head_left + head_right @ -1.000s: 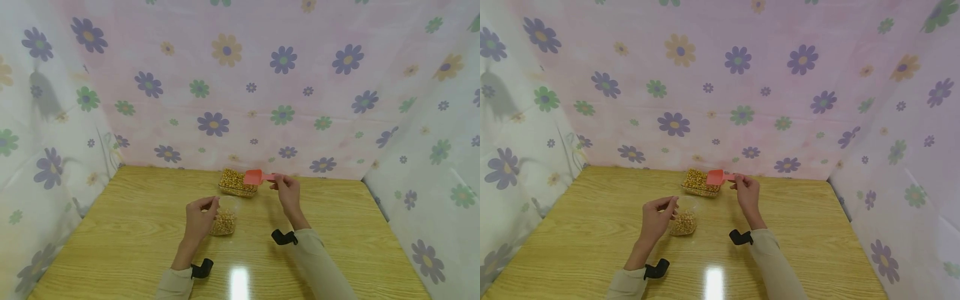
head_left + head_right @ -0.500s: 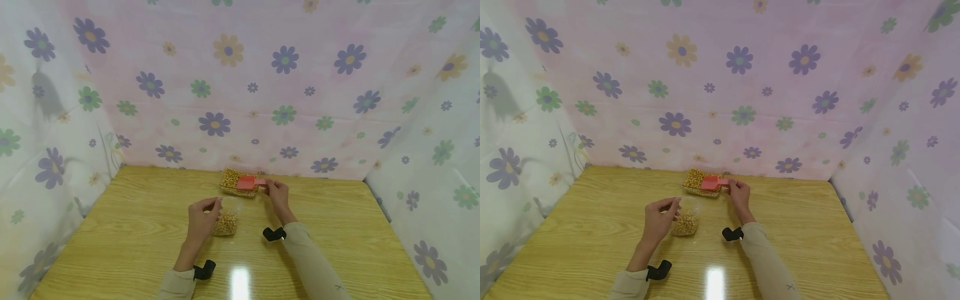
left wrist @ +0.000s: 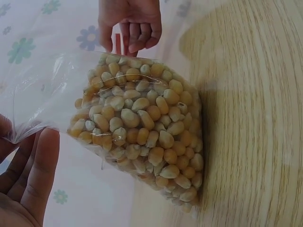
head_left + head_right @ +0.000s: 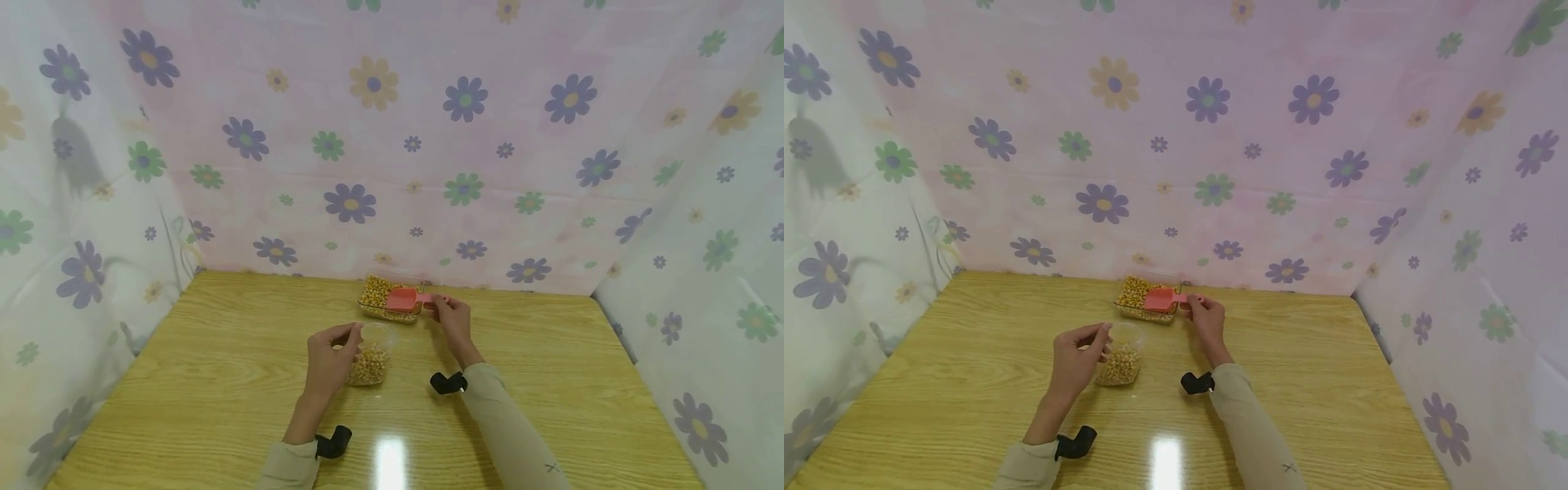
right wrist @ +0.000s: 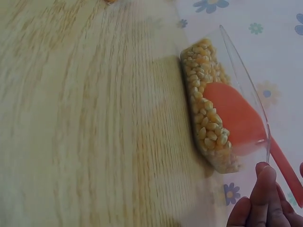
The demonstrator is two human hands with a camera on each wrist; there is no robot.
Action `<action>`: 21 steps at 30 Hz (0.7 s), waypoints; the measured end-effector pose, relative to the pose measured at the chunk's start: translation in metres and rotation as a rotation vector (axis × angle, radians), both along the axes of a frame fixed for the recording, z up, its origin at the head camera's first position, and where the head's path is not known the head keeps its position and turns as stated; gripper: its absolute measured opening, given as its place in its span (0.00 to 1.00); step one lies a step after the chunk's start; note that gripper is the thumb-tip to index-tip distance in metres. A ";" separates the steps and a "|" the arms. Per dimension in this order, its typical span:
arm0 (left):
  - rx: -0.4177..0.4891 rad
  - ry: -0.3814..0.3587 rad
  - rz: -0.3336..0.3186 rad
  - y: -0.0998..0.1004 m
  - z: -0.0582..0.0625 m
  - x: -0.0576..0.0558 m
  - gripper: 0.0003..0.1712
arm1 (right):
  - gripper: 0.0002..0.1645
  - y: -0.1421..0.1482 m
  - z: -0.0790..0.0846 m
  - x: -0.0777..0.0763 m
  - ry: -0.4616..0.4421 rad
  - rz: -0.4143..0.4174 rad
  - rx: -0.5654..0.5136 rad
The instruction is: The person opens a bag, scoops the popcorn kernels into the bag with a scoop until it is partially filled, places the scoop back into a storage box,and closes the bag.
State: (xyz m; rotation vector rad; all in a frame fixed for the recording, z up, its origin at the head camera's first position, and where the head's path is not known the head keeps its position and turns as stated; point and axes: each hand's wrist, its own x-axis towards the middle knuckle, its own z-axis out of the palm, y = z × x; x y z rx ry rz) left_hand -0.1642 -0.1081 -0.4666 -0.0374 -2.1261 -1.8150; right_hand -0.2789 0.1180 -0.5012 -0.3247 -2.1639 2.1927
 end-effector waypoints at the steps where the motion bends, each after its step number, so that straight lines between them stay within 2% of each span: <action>1: -0.006 -0.007 0.000 0.001 0.004 0.002 0.10 | 0.17 0.001 0.000 0.001 0.004 0.005 0.003; 6: -0.007 -0.015 -0.020 0.003 0.025 0.010 0.10 | 0.24 0.007 0.002 0.007 0.010 0.044 0.035; 11: 0.030 -0.047 -0.028 0.001 0.027 0.011 0.11 | 0.29 0.012 -0.001 0.016 -0.006 0.080 0.069; 17: 0.017 -0.037 -0.037 0.002 0.028 0.013 0.11 | 0.22 0.012 -0.004 0.032 0.027 0.126 0.080; 21: 0.002 -0.034 -0.023 0.002 0.022 0.011 0.10 | 0.19 0.007 -0.007 0.043 0.093 0.245 0.096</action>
